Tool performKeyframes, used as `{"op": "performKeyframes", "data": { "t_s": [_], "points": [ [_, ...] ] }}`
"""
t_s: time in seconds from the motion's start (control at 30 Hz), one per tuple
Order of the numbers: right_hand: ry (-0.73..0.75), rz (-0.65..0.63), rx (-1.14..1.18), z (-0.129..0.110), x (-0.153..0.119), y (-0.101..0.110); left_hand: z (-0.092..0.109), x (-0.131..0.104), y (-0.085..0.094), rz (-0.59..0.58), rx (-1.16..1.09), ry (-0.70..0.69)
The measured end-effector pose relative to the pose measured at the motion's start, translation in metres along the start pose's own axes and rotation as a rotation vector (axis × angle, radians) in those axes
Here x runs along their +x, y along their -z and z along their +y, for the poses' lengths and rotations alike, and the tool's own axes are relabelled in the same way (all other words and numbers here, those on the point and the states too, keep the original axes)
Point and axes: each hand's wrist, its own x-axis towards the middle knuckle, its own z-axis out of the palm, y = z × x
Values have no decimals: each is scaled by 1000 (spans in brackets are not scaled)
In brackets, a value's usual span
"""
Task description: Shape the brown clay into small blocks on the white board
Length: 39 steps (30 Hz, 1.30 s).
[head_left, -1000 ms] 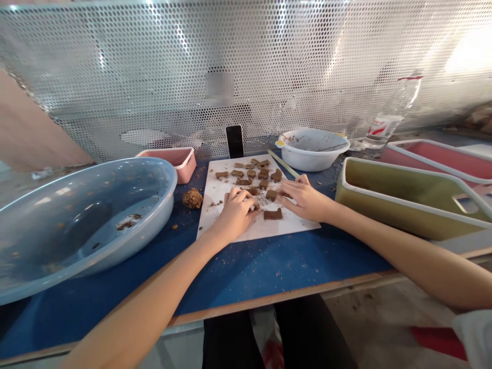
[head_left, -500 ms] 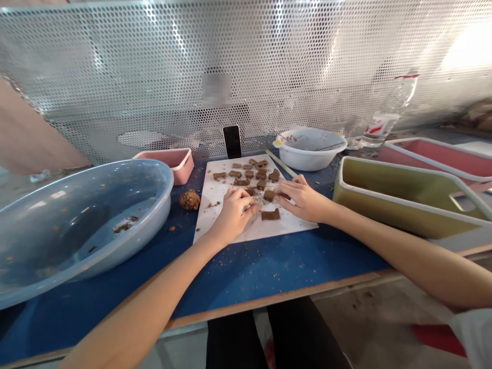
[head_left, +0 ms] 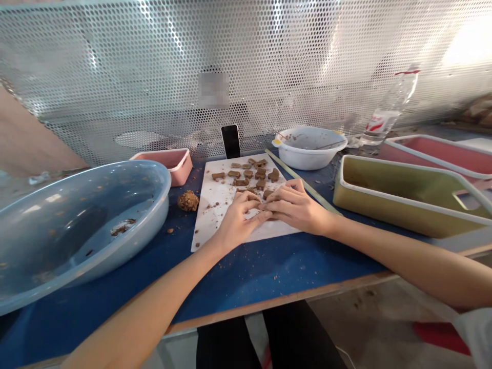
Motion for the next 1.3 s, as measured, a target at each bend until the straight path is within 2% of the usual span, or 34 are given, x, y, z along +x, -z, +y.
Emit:
{"op": "performKeyframes", "data": {
  "t_s": [0.2,0.4,0.73,0.97,1.17,1.3],
  "points": [
    [-112,124,54,12,2,8,1,-4,1,80,94,25],
    [-223,69,110,15,3,8,-3,-6,3,122,167,-37],
    [-168,46,271,24,-4,-1,-6,-6,0,139,193,-20],
    [-182,-34,229,19,-2,5,-7,-7,1,129,211,-10],
    [-155,26,325,18,-3,3,-9,-7,0,130,210,-21],
    [-147,5,311,18,-3,5,-11,-7,0,128,241,-19]
  ]
}}
